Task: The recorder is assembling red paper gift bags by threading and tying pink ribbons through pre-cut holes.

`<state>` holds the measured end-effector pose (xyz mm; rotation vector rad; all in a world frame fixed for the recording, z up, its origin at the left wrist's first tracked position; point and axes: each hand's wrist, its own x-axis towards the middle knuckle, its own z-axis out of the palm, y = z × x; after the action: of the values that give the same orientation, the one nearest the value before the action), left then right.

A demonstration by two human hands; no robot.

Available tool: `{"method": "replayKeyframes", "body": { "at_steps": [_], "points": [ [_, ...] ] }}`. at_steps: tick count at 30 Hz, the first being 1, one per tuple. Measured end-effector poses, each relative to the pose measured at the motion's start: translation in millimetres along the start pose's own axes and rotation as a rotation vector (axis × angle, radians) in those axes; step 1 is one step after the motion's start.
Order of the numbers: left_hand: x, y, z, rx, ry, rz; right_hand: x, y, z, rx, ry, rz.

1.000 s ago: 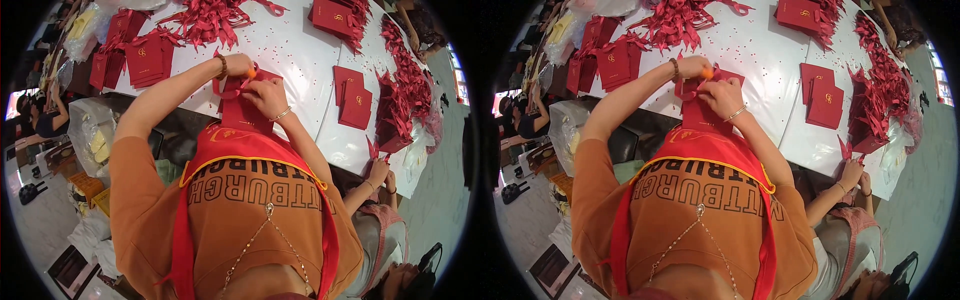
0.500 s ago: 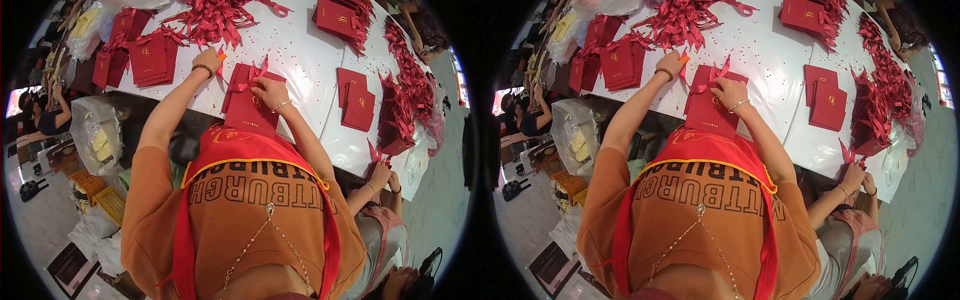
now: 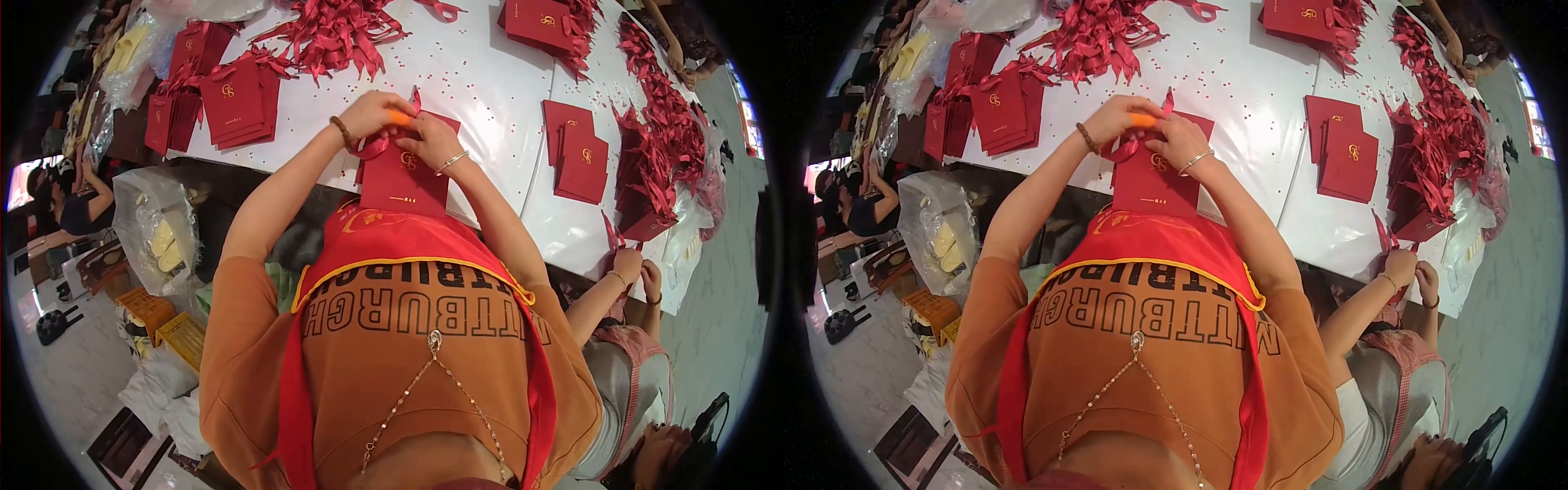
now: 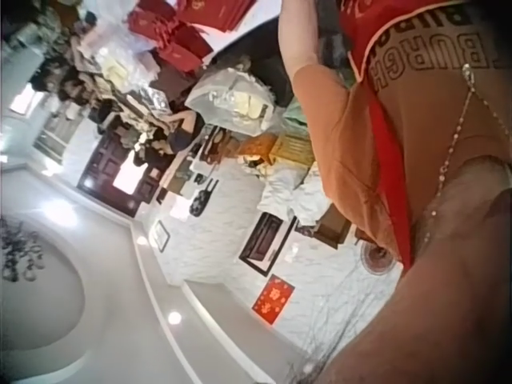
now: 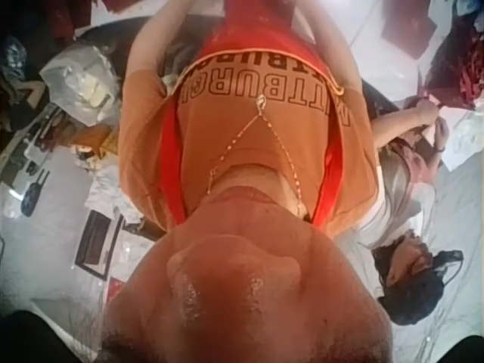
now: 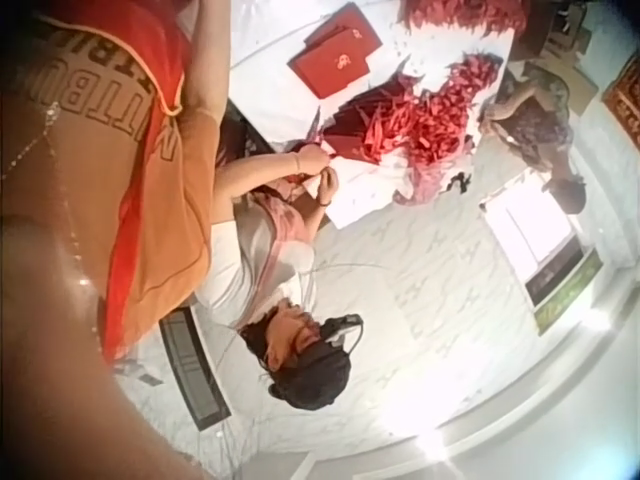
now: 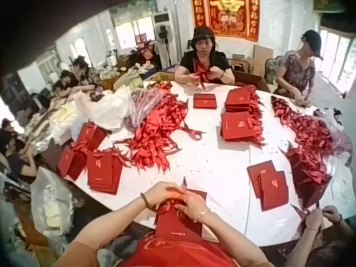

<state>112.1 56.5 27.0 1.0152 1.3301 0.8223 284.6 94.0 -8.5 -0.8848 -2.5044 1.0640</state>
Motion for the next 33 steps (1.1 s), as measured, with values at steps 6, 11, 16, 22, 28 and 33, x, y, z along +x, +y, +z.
{"method": "replayKeyframes", "body": {
  "at_steps": [6, 11, 16, 22, 28, 33],
  "points": [
    [3.9, -9.4, -1.4, 0.084, -0.050, -0.072, -20.4, -4.7, -30.6, -0.191, 0.035, -0.049],
    [-1.8, -14.0, -3.5, 0.039, 0.030, 0.000, -42.4, 2.1, -41.2, 0.043, 0.138, 0.193],
    [-12.5, -5.3, 19.2, 0.144, 0.266, 0.196, -44.3, 21.8, -27.4, 0.329, 0.073, 0.364],
    [-25.0, -18.2, 58.5, 0.172, 0.197, 0.241, -42.2, 15.8, -32.1, 0.388, 0.041, 0.371],
    [-26.4, -19.2, 69.8, 0.363, 0.312, 0.327, -41.8, 17.2, -26.5, 0.382, 0.083, 0.357],
    [-22.2, -15.5, 73.6, 0.523, 0.389, 0.327, -42.1, 9.7, -28.8, 0.321, 0.100, 0.340]
  ]
}}
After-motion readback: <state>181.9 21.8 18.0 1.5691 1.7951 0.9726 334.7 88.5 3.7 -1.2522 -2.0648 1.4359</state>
